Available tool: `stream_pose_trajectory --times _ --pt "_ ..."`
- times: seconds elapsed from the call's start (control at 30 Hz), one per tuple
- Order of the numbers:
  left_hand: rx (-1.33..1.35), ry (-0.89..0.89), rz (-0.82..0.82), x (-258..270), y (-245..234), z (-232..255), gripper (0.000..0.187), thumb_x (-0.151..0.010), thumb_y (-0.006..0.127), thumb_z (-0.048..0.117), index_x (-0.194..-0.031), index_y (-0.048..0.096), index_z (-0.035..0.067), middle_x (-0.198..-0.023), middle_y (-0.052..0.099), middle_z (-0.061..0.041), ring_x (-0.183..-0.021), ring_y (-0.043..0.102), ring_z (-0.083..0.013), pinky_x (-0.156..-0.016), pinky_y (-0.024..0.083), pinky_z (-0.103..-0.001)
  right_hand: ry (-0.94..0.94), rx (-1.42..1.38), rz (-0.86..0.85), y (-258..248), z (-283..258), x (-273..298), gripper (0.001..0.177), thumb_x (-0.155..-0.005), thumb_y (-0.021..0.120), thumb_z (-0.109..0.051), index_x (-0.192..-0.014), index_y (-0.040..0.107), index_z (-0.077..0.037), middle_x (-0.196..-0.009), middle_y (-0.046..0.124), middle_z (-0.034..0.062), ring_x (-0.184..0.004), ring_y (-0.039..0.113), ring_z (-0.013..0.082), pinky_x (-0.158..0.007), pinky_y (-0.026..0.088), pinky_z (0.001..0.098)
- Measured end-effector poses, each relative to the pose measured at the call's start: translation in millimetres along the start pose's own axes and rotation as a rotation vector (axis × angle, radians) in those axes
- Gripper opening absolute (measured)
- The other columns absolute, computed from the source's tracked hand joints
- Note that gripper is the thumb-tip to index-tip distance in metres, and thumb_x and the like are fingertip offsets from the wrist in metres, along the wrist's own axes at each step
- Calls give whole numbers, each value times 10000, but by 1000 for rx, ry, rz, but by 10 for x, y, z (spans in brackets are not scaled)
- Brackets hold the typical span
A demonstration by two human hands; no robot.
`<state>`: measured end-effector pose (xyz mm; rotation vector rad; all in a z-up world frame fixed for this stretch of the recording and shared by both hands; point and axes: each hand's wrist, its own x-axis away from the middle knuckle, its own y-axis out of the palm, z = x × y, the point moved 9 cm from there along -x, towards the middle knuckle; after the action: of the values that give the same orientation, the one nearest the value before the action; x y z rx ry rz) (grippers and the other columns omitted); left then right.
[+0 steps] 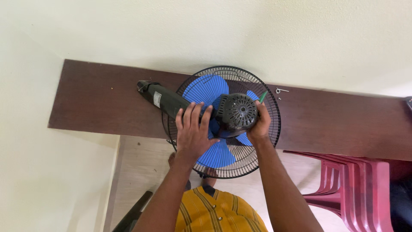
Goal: The person uses a screwdriver to remove and reinsert screws on the back casing of an electric fan placed on a wooden table. They repeatedly loosen and tighten the screws while holding the fan steady.
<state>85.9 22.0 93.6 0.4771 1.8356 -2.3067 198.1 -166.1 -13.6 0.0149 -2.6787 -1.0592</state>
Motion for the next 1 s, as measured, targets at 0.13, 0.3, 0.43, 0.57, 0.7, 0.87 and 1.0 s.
stream_pose_trajectory --times 0.13,0.3,0.43,0.57,0.7,0.87,1.0 --pt "-22 -4 -142 -211 -36 -69 1261 -509 925 556 -1538 318 152 -1547 398 -171 -1451 281 -404 -1179 166 -667 -24 -15 43 -52 33 -38 166 -952 575 -307 -945 512 -154 -825 580 1 -764 612 138 -706 555 325" --pt "71 22 -110 -241 -205 -399 1109 -596 922 374 -1512 374 74 -1529 421 -181 -1475 329 -380 -1226 250 -516 -81 -83 65 -154 132 -79 141 -952 579 -267 -971 520 -140 -805 543 -19 -748 579 118 -690 533 309" --pt "-93 60 -134 -324 -191 -613 845 -640 904 205 -1388 522 111 -1443 516 -111 -1434 402 -313 -1248 255 -502 -135 -105 7 -135 118 -66 128 -973 579 -235 -967 499 -136 -808 527 -14 -735 555 116 -677 515 303" --pt "8 50 -189 -421 -129 -652 749 -690 883 186 -1356 557 82 -1324 554 -126 -1336 457 -319 -1255 262 -509 -89 -77 102 -225 163 -84 128 -928 539 -259 -918 493 -140 -782 553 -10 -706 584 123 -644 535 305" --pt "-99 26 -258 -438 -99 -623 772 -647 870 149 -1358 568 112 -1287 550 -139 -1301 466 -346 -1235 283 -496 -213 -91 47 -251 93 -127 107 -966 546 -216 -949 492 -124 -801 515 -15 -710 527 99 -643 491 273" --pt "-245 -22 -225 -424 -210 -628 620 -705 806 140 -1295 617 163 -1218 560 -147 -1224 490 -381 -1113 372 -508 -293 -20 13 -293 165 -174 130 -986 550 -173 -900 466 -123 -796 448 -34 -700 447 79 -634 425 254" --pt "-318 -44 -197 -401 -285 -615 461 -797 751 148 -1243 640 162 -1147 579 -148 -1152 523 -360 -1082 401 -497 -383 159 78 -312 134 -188 138 -975 546 -152 -858 483 -112 -828 448 -38 -742 437 80 -678 409 248"
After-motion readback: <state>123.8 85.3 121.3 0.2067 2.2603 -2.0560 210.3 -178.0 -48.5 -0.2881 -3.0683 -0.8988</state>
